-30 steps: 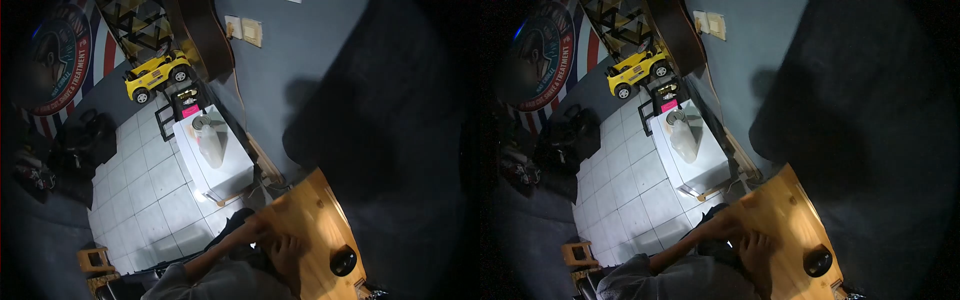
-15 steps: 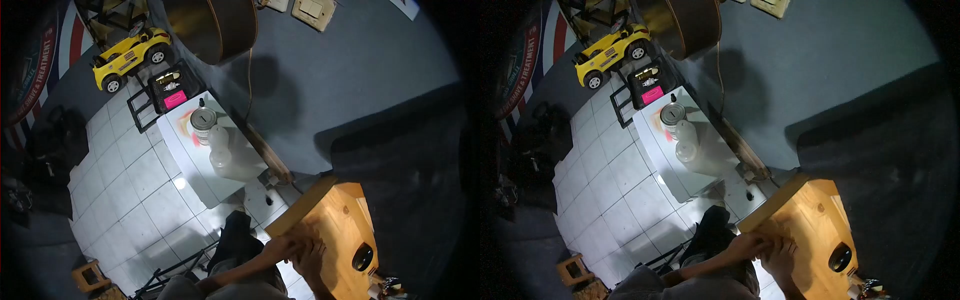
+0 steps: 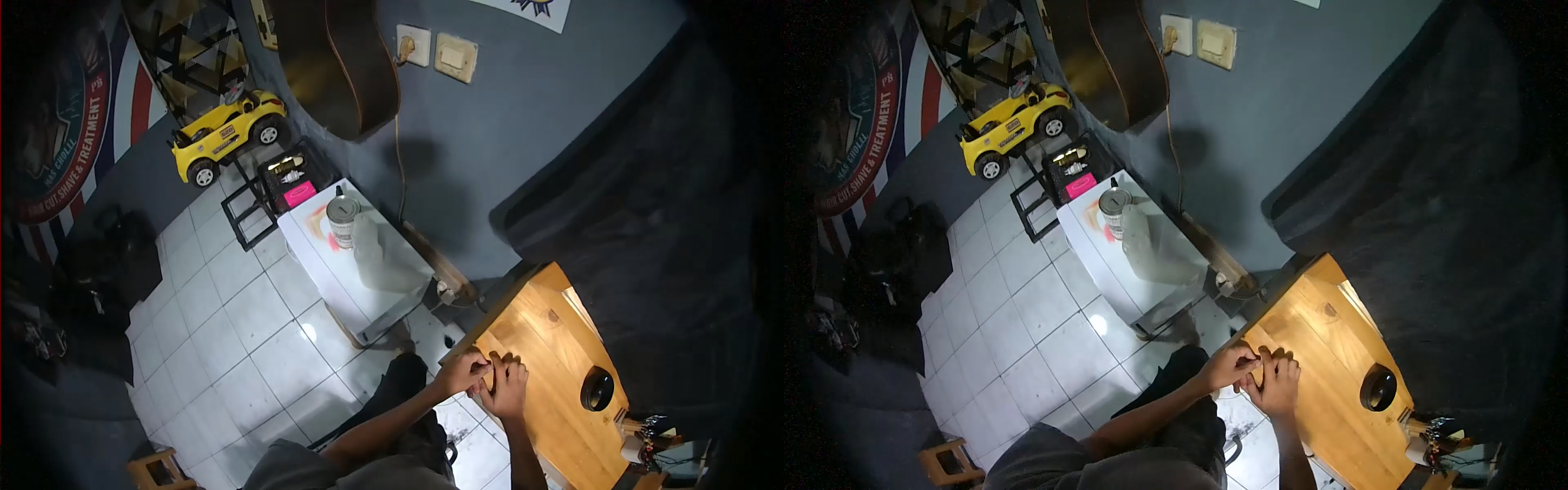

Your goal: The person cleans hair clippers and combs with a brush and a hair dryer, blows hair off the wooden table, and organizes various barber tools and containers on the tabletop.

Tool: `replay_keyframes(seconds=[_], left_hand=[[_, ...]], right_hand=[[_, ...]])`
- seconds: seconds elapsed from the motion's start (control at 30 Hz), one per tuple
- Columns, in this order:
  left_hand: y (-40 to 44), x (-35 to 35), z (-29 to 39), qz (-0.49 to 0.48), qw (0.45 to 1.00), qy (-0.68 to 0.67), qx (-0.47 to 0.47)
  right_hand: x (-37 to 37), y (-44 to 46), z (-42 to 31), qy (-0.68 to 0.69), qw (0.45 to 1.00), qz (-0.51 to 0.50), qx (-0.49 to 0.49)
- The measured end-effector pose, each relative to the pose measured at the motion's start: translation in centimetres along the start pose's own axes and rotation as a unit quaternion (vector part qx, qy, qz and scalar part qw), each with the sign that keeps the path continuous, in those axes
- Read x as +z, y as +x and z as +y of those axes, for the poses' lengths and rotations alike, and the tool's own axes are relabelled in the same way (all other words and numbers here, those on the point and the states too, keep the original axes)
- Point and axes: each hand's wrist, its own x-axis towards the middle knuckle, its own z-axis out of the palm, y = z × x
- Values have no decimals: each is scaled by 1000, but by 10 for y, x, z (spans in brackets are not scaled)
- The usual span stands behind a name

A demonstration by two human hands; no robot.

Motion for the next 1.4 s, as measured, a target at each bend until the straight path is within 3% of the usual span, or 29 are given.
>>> replay_keyframes(seconds=[0.2, 0.23, 0.33, 0.4, 0.43, 0.47, 0.53, 0.6, 0.63, 0.67, 0.73, 0.83, 0.93, 1.07, 1.1, 1.2, 1.23, 1.33, 1.4], left_hand=[[-3, 5, -5, 16, 1000, -24, -6], [-2, -1, -15, -18, 1000, 4, -22], [-19, -17, -4, 26, 979, 85, 183], [-32, -46, 6, 73, 982, 133, 116], [-39, -64, 31, 87, 989, 81, 89], [-47, -83, 59, 159, 976, 120, 86], [-50, -125, 100, 294, 931, 183, 114], [-35, -182, 111, 399, 837, 296, 230], [-29, -207, 126, 404, 819, 345, 218], [-19, -236, 126, 403, 766, 445, 229], [5, -278, 125, 395, 746, 479, 241], [34, -314, 122, 325, 847, 386, 169], [49, -337, 118, 253, 839, 460, 146], [50, -337, 107, 268, 807, 492, 183], [48, -331, 115, 258, 844, 441, 165], [45, -323, 117, 261, 846, 448, 121], [44, -319, 114, 273, 854, 428, 115], [35, -290, 115, 282, 824, 471, 140], [29, -267, 128, 287, 827, 464, 134]], right_hand=[[3, -3, -2, 35, 998, -11, 49], [5, -4, -1, 39, 998, 0, 48], [15, -6, -12, 33, 994, 60, 91], [26, 5, -34, 30, 981, 101, 163], [27, 16, -47, 35, 975, 109, 192], [31, 28, -56, 42, 967, 118, 221], [47, 58, -68, 195, 963, 59, 175], [59, 111, -98, 283, 949, 8, 139], [61, 140, -119, 310, 942, 1, 131], [61, 169, -140, 336, 934, -6, 124], [80, 216, -170, 363, 923, -1, 125], [135, 258, -189, 386, 912, 64, 122], [170, 270, -186, 387, 910, 103, 108], [180, 269, -183, 384, 907, 161, 67], [168, 270, -183, 354, 915, 188, 46], [146, 253, -173, 373, 907, 140, 139], [133, 242, -162, 434, 878, 91, 183], [82, 208, -130, 461, 843, 77, 266], [52, 182, -106, 527, 812, 146, 203]])
